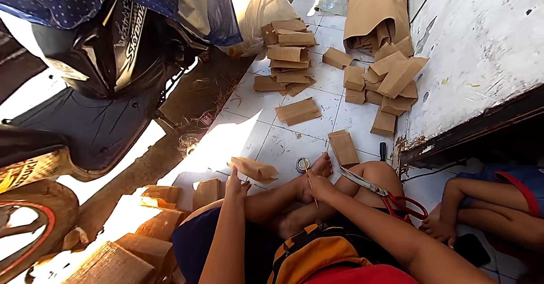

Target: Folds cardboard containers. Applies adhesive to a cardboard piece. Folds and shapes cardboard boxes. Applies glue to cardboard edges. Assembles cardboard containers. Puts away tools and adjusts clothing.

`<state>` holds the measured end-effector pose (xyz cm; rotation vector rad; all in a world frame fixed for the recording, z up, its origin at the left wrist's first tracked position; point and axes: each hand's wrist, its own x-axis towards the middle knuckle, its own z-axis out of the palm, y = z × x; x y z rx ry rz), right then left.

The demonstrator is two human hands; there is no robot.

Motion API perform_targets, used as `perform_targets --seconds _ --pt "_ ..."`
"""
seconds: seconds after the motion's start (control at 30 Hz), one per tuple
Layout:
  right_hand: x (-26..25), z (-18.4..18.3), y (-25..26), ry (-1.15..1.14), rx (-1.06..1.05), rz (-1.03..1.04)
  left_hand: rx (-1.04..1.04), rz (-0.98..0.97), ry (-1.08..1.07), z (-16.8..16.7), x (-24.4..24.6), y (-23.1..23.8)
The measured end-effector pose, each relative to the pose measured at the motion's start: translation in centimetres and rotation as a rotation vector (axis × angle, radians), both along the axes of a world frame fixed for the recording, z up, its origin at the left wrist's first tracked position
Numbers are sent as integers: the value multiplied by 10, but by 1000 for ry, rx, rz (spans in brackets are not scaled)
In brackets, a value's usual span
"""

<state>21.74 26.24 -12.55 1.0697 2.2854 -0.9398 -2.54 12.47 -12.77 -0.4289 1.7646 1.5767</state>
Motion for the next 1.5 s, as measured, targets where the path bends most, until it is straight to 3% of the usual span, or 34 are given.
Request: perform_targets --seconds 0.1,0.17,0.2,0.33,0.47,0.53,0.63,0.73,0.83,0.97,1.07,1.2,1.3,1.4,1.5 --pt "5 0 6 80 -56 -61 -121 -1 497 19 8 -10" --pt "6 6 11 120 -149 -144 -146 -155 857 30 22 -8" --pt "6 8 13 134 -219 -191 -127 -286 936 35 32 -1" --pt "7 39 13 218 -388 -311 -165 -958 944 27 66 52" --pt "34 104 49 276 -6 -250 -383 -1448 941 5 87 100" --pt "56 104 89 191 153 -271 -451 -1603 948 -6 94 115" --pt "76 70 139 27 154 -280 -493 -1705 1040 -21 100 130" --pt "80 34 169 10 59 -238 -524 -1756 1057 -30 99 139" --pt "106 24 201 -3 95 -379 -566 -1745 1045 -33 93 146" --pt "153 -8 229 -456 60 -350 -615 -1572 1004 -33 78 152" --pt "164 -20 222 -583 -30 -246 -628 -1447 984 -36 65 161" --pt "182 27 205 -209 65 -514 -586 -1333 900 -37 49 166" --pt "208 74 157 51 40 -386 -516 -1261 907 -42 40 163" --pt "219 90 92 0 52 -255 -489 -1225 924 -46 36 167" --pt "215 81 48 -27 177 -285 -490 -1234 938 -48 33 176"
